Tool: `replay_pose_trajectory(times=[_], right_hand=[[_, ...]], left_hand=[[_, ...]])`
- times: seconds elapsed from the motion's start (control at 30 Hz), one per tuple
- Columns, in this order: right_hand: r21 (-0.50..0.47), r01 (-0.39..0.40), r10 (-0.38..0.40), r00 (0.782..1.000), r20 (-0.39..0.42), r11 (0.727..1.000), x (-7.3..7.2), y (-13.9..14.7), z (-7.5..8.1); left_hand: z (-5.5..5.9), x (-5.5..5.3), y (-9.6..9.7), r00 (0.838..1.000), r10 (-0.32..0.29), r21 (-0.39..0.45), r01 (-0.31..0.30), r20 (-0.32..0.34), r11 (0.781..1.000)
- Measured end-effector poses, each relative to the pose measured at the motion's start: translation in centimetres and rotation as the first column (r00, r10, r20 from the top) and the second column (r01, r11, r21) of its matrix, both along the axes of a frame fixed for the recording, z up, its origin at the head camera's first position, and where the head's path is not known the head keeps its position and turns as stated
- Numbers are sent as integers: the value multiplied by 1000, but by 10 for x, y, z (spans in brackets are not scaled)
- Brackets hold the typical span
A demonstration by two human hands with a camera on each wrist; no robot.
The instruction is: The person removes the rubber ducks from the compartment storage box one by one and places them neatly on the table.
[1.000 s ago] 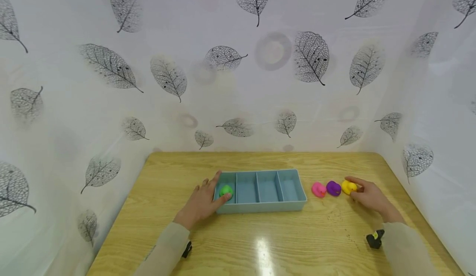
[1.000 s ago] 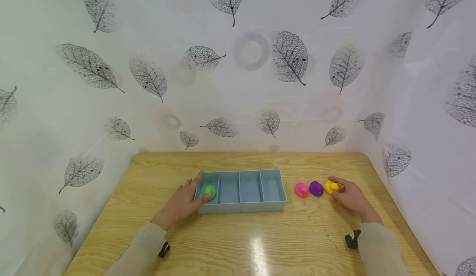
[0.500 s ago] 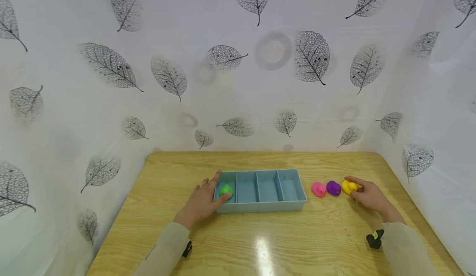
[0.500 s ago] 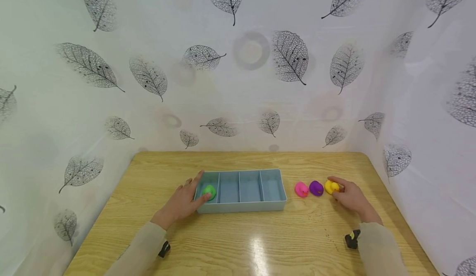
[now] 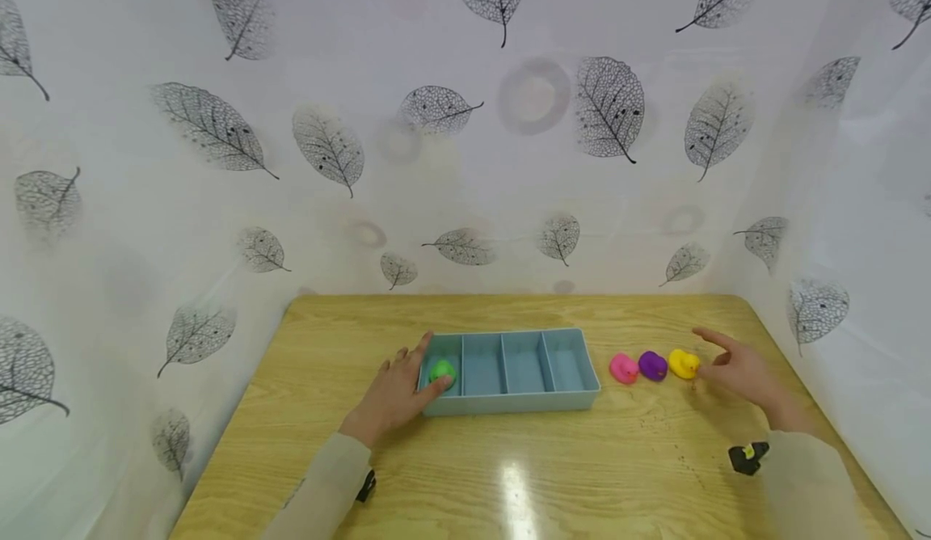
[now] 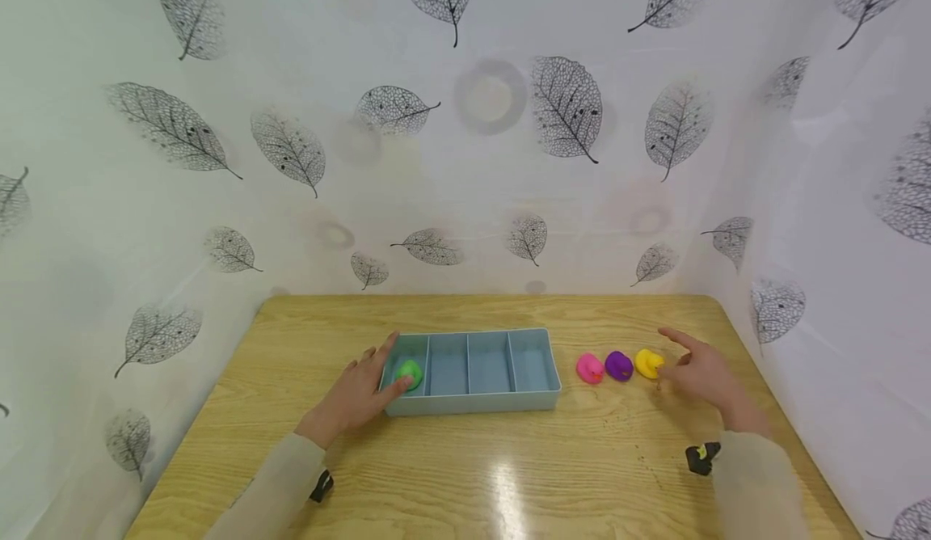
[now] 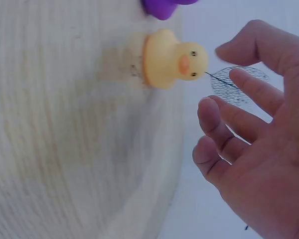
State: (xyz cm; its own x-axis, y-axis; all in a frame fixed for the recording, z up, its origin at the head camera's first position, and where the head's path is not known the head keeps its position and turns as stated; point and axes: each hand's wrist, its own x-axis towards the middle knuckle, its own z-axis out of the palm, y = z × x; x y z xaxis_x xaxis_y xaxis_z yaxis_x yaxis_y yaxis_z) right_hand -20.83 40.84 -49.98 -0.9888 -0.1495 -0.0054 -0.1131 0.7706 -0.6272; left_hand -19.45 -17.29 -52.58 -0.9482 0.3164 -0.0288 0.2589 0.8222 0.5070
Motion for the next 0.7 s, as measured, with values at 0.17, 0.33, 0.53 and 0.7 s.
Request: replay_pose_trajectory(times=[0.17,0.33,0.53,0.7], right_hand=[[31,75,-72,994,-78,997,3,-9,14],[31,89,-83,983,-162,996,2,-23,22],[-44,39,-49,963,-264,998,2,-52,34],[-98,-18,-16,942,-336,995,-1,-81,39]], left_hand=[[-1,0,-2,1000,-12,22,13,-15,1000],[-2,0,-1,1000,-19,39,20,-20,999],[-6,1,-1,999,-8,47,10,-32,999],[-6,2,-2,999,-1,61,4,-51,998]])
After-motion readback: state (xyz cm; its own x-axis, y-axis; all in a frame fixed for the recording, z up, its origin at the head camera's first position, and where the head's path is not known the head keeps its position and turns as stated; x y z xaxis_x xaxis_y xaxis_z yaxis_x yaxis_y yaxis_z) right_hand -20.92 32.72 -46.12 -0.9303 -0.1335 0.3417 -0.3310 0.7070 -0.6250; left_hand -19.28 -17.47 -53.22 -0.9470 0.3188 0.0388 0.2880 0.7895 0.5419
